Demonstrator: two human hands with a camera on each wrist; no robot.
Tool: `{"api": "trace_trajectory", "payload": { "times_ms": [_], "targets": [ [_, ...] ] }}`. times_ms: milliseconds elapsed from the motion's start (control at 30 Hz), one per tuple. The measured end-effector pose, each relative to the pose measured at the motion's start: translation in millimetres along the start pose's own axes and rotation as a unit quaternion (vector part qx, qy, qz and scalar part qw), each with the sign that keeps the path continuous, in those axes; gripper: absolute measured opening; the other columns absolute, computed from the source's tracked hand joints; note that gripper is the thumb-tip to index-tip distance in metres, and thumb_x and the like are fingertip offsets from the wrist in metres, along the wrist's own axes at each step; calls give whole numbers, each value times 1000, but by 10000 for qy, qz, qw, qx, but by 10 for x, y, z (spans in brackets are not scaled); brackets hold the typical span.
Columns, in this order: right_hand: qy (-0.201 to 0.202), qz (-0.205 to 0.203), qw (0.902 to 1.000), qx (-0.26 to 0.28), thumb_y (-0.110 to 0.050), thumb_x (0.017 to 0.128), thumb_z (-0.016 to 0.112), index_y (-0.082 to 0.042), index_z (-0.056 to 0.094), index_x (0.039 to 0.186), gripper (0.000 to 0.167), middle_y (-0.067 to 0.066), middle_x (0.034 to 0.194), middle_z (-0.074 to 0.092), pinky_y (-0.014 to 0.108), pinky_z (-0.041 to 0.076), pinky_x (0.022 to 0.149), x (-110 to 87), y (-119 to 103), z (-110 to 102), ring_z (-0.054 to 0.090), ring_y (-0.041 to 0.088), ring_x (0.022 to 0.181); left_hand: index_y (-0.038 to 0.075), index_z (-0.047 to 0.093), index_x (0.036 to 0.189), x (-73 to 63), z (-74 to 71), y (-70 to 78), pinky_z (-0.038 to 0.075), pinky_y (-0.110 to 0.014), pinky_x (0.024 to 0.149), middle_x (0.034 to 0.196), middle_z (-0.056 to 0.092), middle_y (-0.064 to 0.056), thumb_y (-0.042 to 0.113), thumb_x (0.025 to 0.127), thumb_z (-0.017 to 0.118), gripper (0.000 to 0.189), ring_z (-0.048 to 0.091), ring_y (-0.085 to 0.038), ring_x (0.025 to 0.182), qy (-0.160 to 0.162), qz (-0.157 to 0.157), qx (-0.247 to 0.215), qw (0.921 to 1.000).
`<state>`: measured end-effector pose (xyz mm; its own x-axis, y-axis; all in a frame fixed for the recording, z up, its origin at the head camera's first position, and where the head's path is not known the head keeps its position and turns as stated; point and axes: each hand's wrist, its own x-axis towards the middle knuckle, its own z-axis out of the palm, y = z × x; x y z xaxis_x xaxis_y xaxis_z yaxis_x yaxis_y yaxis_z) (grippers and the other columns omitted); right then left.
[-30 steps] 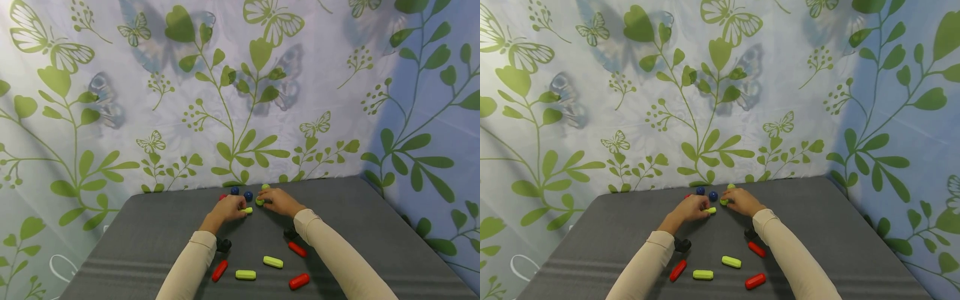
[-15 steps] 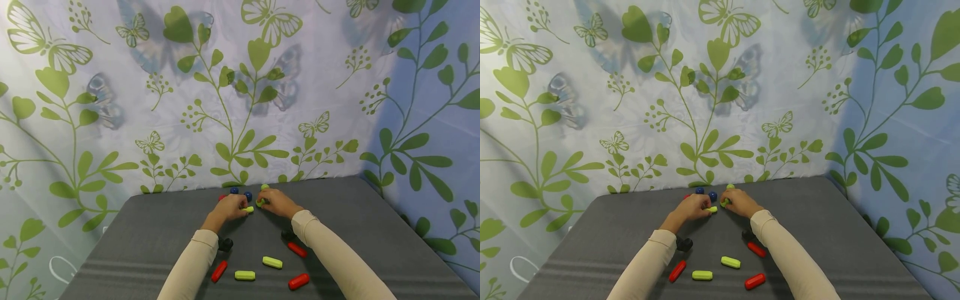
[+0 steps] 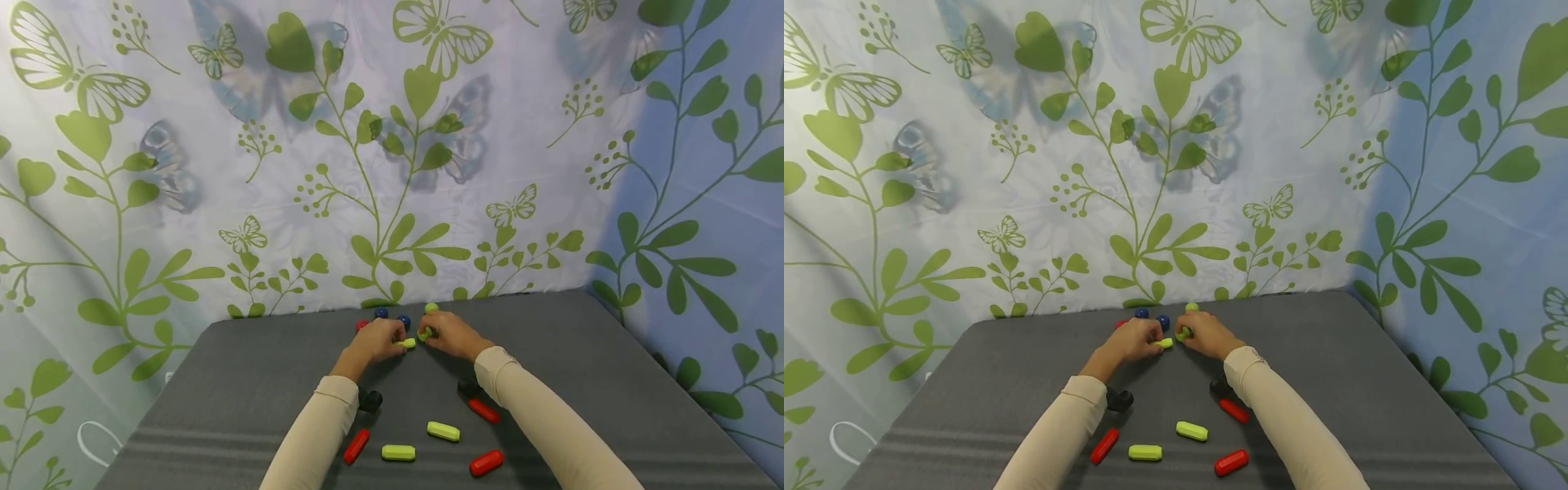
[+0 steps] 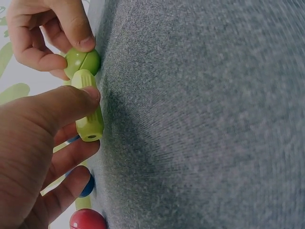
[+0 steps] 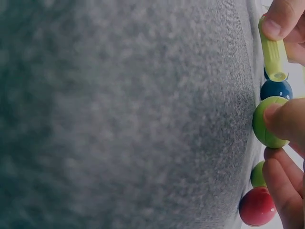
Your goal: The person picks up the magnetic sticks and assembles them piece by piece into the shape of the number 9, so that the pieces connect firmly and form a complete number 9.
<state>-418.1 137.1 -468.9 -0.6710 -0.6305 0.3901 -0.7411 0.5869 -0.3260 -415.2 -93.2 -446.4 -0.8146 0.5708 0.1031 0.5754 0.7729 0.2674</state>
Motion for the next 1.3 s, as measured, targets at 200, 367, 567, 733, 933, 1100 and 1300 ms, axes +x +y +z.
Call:
{"api": "trace_trajectory", "payload": {
  "times_ms": [200,367,567,733,933,1100,1300],
  "targets": [
    [80,120,9995,277,-4,87,79,-13,67,101,20,2,99,64,36,52,74,-69,23,12,61,18,84,20,66,94,21,10,-12,51,-30,66,88,64,8,27,89,80,16,58,-7,72,-19,-70,54,10000],
    [71,252,9979,591,-2,86,79,-12,66,101,21,2,100,64,36,53,74,-124,-4,14,64,19,86,19,66,94,16,16,8,51,-30,67,90,65,7,26,89,80,17,58,-7,72,-73,-26,64,9999],
    [4,313,9948,968,0,87,78,-9,64,101,22,4,102,65,36,56,76,-140,-46,36,70,23,90,18,65,94,39,55,41,51,-30,69,89,65,6,25,89,81,17,58,-8,72,-135,77,122,9998],
    [50,355,9945,985,2,86,78,-9,64,100,23,5,101,65,35,56,75,-133,-61,21,69,21,87,19,65,93,63,63,45,50,-30,67,85,63,8,27,89,80,17,56,-7,69,-104,1,208,9997],
    [-10,407,9941,1007,1,87,77,-8,63,101,22,6,102,65,34,56,74,-130,-79,2,69,20,87,19,67,94,35,45,-2,52,-30,69,90,67,7,26,89,80,16,61,-8,75,16,83,-4,10000],
    [-33,403,9933,1083,0,88,77,-7,63,102,20,9,104,65,35,56,74,-136,-70,2,70,22,88,16,68,97,-43,-34,-92,54,-33,73,96,70,2,25,90,78,15,68,-12,85,208,62,-400,9990],
    [-54,478,9937,1008,-2,89,77,-10,63,103,21,5,105,65,34,55,74,-130,-55,4,69,16,88,7,68,106,-178,-197,-302,53,-41,75,101,66,-9,18,91,78,21,64,-22,87,764,-215,-844,9933]
  ]
}}
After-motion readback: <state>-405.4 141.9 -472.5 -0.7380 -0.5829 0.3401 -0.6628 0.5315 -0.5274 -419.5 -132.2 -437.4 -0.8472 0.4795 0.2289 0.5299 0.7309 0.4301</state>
